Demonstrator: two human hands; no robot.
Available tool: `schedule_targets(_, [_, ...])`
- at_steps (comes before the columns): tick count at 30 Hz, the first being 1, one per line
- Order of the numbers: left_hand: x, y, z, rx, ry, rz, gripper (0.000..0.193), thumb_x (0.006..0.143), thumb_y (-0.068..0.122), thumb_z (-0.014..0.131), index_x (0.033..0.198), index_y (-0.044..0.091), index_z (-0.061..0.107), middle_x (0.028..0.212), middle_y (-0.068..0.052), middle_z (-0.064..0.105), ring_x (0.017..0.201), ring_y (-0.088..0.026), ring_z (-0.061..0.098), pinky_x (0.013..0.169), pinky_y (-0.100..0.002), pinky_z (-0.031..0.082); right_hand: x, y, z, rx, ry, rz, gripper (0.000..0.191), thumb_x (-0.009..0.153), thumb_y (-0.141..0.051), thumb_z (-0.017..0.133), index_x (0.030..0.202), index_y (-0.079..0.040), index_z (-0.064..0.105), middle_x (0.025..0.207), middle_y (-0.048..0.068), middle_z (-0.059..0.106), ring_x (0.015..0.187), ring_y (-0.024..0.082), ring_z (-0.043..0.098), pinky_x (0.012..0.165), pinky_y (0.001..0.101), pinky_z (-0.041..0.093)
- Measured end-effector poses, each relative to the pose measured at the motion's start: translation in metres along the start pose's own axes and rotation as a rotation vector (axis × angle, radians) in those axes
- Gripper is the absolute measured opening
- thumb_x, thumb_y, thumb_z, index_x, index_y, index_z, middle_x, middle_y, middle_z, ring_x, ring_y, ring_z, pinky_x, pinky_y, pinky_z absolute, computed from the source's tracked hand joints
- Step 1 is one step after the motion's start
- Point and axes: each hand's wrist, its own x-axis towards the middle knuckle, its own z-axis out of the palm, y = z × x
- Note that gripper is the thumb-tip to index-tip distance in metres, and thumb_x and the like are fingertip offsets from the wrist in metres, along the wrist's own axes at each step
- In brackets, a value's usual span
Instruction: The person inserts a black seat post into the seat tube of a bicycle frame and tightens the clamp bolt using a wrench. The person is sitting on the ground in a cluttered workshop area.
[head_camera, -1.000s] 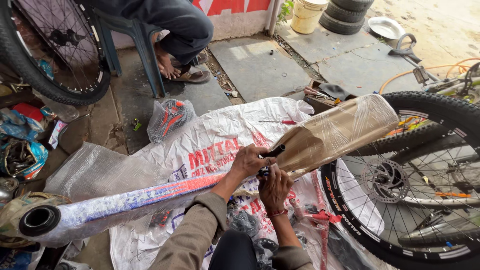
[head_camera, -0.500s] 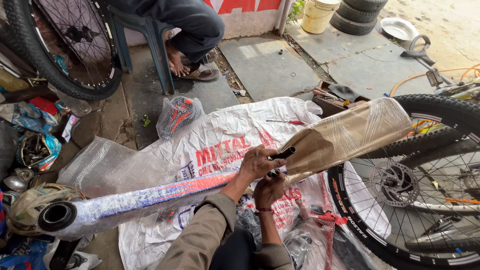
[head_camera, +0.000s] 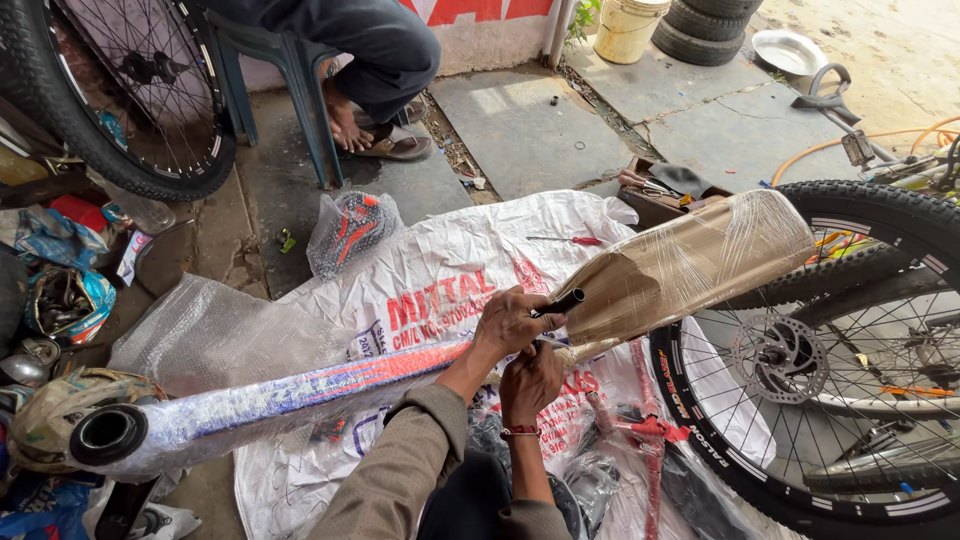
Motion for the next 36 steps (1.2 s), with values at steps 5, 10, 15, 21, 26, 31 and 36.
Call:
schedule_targets(5, [0.0,-0.002,-0.001,-0.003,-0.019,-0.004,0.043,0.078,0.056,0.076,0.105,0.022,0.081,0.082,-0.013,0.071,0.09,-0.029,0.069,0.082,-0.043,0.053,-0.004,-0.005,0.013,0.105,-0.037,0.194,0.031,0.103,-0.029,0.043,0.09,-0.004,0.055,0.085,0.025,0.064,0.076,0.051,0.057,0.066,0.0587,0.04])
schedule_targets(10, [0.005,-0.006,0.001,-0.016,-0.006,-0.04,0.046,0.076,0.058,0.076,0.105,0.022,0.081,0.089,-0.013,0.071,0.093,-0.029,0.07,0.084,-0.041,0.055,-0.002,-0.006,0.022,0.278,-0.133,0.366,0.038,0.105,-0.038,0.039,0.106,-0.01,0.065,0.089,0.023,0.068,0.079,0.05,0.059,0.064,0.0597,0.041])
schedule_targets(15, [0.008,-0.009,0.003,0.024,-0.029,-0.042,0.045,0.08,0.058,0.073,0.109,0.025,0.081,0.091,-0.014,0.072,0.096,-0.03,0.07,0.087,-0.042,0.054,0.004,0.009,0.02,0.897,-0.382,0.893,0.042,0.11,-0.047,0.04,0.098,-0.011,0.057,0.074,0.0,0.052,0.059,0.019,0.042,0.054,0.0386,0.031])
schedule_targets(21, [0.007,-0.012,0.008,0.009,-0.029,-0.038,0.046,0.077,0.061,0.074,0.108,0.027,0.081,0.093,-0.014,0.073,0.096,-0.03,0.071,0.087,-0.042,0.055,0.01,0.008,0.028,1.1,-0.382,0.817,0.046,0.111,-0.045,0.036,0.088,-0.01,0.055,0.066,-0.005,0.043,0.051,0.007,0.036,0.047,0.0293,0.028])
schedule_targets(26, [0.004,-0.01,0.013,-0.022,0.019,-0.02,0.045,0.076,0.06,0.076,0.106,0.027,0.081,0.094,-0.015,0.073,0.097,-0.031,0.07,0.088,-0.042,0.054,0.021,0.006,0.01,1.013,-0.529,1.074,0.051,0.108,-0.055,0.031,0.08,-0.015,0.048,0.057,-0.005,0.034,0.041,0.011,0.027,0.041,0.0335,0.02])
schedule_targets(31, [0.008,-0.011,0.012,0.044,-0.006,0.005,0.044,0.078,0.061,0.076,0.107,0.029,0.081,0.094,-0.016,0.074,0.097,-0.032,0.07,0.087,-0.043,0.054,0.036,0.003,-0.008,1.023,-0.712,1.244,0.052,0.105,-0.064,0.032,0.075,-0.022,0.041,0.054,-0.007,0.029,0.039,0.011,0.022,0.04,0.0307,0.016])
schedule_targets(36, [0.006,-0.017,0.018,0.037,0.06,0.042,0.044,0.075,0.061,0.076,0.104,0.028,0.082,0.088,-0.015,0.074,0.091,-0.031,0.072,0.084,-0.042,0.056,0.031,0.003,-0.011,1.026,-0.658,1.09,0.05,0.107,-0.056,0.036,0.082,-0.016,0.051,0.058,-0.004,0.044,0.042,0.011,0.034,0.042,0.0302,0.024])
